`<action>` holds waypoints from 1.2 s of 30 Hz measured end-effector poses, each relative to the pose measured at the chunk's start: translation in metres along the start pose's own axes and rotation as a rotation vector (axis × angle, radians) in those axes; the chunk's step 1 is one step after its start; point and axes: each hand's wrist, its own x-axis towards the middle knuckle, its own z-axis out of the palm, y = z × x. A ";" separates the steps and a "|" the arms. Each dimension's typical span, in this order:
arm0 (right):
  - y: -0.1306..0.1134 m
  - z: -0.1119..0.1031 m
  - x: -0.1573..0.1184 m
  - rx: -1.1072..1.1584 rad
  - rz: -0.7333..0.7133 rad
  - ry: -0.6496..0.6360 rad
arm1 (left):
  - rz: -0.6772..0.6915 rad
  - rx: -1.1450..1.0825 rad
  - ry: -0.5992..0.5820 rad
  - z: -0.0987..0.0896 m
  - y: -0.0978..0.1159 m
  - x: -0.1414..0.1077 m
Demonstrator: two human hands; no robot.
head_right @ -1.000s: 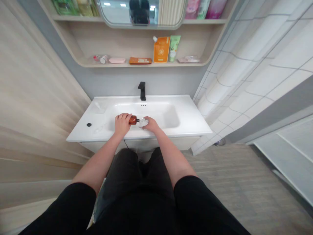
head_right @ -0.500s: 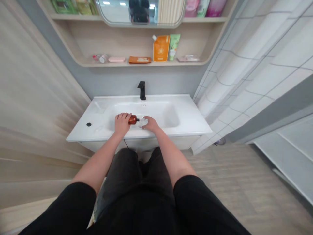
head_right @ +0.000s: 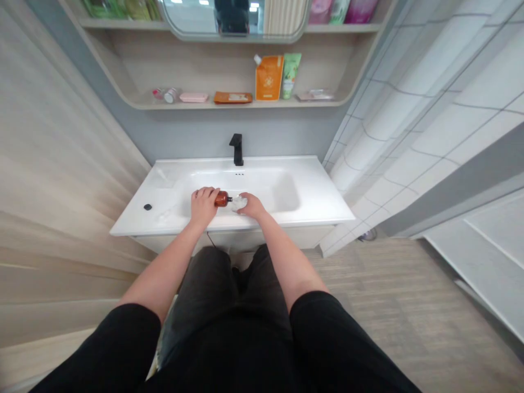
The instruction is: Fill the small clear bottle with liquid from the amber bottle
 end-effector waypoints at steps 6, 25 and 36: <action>0.000 0.001 0.001 -0.012 0.011 -0.010 | 0.004 -0.001 0.009 0.000 0.000 0.000; -0.003 -0.002 -0.001 0.034 0.021 -0.004 | -0.036 -0.045 -0.056 -0.010 0.005 0.000; -0.005 -0.002 -0.003 0.011 0.025 0.005 | -0.053 -0.018 -0.046 -0.007 0.005 0.000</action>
